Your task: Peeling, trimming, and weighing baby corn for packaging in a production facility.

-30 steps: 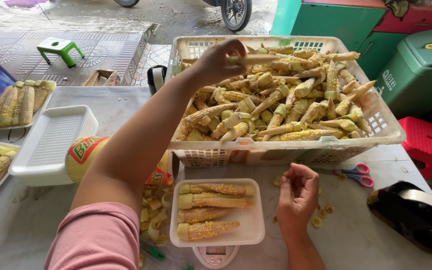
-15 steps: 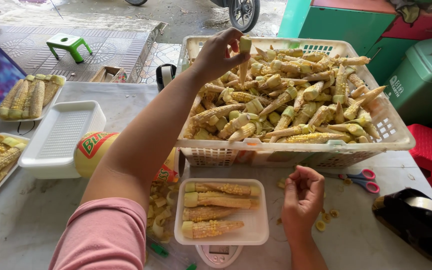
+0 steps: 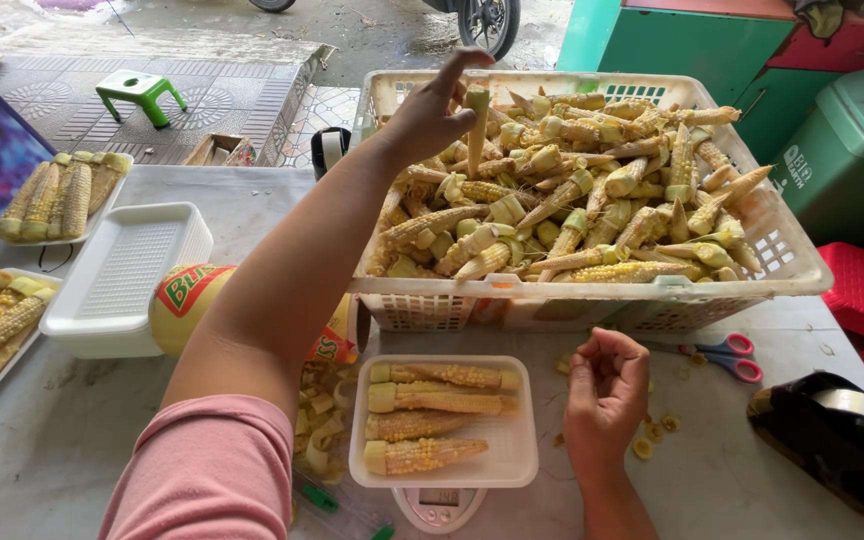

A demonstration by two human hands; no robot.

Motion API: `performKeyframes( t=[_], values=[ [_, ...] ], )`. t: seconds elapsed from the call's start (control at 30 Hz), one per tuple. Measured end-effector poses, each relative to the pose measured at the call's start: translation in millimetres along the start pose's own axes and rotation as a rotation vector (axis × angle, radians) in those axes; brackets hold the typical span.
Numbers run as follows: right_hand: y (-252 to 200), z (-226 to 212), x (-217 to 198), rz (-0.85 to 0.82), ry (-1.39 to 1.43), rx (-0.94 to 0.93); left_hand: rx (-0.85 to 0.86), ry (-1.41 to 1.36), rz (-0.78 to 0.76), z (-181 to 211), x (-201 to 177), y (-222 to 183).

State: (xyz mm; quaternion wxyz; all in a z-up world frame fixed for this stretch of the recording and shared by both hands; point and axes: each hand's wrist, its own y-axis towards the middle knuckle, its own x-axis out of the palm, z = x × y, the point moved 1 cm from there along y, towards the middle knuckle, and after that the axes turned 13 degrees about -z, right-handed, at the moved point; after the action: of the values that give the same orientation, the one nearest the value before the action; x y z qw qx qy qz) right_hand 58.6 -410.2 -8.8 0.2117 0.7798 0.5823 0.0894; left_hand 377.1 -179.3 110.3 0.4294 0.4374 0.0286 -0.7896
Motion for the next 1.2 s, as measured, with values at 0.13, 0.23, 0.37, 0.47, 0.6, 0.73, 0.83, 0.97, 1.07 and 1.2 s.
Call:
performKeyframes(
  t=[0.13,0.23,0.37,0.47,0.6,0.73,0.83,0.97,1.07,1.2],
  values=[
    [0,0,0,-0.014,-0.020,-0.009,-0.108,0.021,-0.095,6,0,0],
    [0,-2,0,-0.014,-0.019,-0.011,-0.051,-0.013,-0.093,8,1,-3],
    [1,0,0,-0.012,-0.014,-0.013,0.008,0.116,-0.076,-10,1,3],
    [0,0,-2,-0.012,-0.037,-0.009,0.037,-0.086,0.000,-12,0,2],
    [5,3,-4,0.024,-0.046,-0.068,0.160,-0.493,0.187,-19,-13,7],
    [9,-3,-6,0.060,-0.111,-0.059,0.194,-0.776,0.269,3,-39,2],
    [8,3,-7,0.056,-0.130,-0.104,0.273,-0.696,0.227,36,-59,-43],
    [12,16,-13,0.024,-0.088,-0.164,0.370,-0.669,0.227,99,-70,-144],
    [12,17,-18,0.026,-0.174,-0.243,0.404,-0.712,0.218,134,-61,-224],
    [11,18,-24,0.011,-0.188,-0.343,0.326,-0.688,0.285,146,-31,-317]
  ],
)
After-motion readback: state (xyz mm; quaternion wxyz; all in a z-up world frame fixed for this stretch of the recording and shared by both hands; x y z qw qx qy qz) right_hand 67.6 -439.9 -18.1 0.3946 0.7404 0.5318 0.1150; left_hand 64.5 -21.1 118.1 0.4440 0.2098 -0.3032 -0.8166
